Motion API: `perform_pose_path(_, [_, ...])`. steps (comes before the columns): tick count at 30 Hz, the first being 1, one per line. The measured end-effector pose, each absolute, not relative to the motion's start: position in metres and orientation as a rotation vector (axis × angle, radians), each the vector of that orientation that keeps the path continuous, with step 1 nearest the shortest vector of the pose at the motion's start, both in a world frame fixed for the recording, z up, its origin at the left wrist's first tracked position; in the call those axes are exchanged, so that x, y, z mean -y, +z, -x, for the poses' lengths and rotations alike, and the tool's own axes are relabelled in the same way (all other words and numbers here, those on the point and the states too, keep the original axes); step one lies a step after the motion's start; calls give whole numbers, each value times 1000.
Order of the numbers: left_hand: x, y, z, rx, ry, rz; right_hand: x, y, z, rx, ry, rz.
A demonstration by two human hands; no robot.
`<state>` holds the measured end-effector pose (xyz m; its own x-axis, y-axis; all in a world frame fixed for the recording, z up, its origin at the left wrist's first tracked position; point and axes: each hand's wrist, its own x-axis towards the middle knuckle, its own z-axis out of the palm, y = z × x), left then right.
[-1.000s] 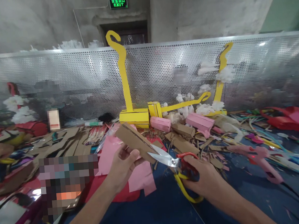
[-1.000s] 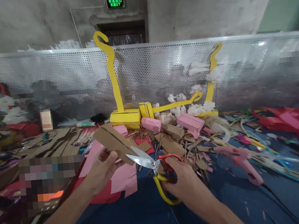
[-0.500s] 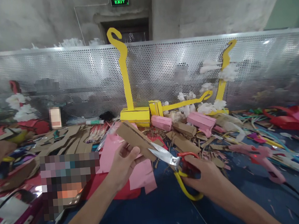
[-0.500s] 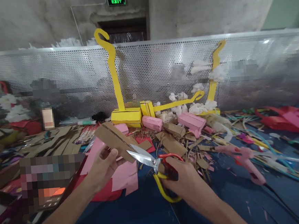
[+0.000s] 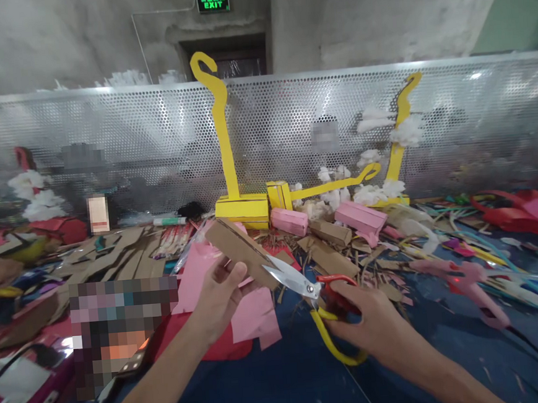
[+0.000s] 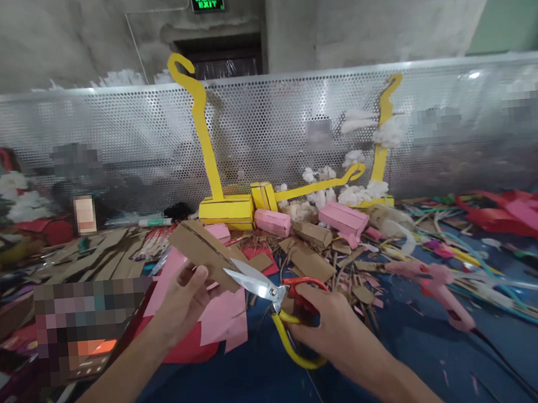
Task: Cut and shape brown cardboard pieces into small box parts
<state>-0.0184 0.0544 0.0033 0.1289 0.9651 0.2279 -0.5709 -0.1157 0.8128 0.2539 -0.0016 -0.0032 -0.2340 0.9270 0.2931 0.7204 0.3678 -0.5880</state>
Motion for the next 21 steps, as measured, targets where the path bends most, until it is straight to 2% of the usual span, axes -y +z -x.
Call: perform_pose_path(21, [-50,5,14,-633,1394,-1053,5,-6,-247,1990,285,1628])
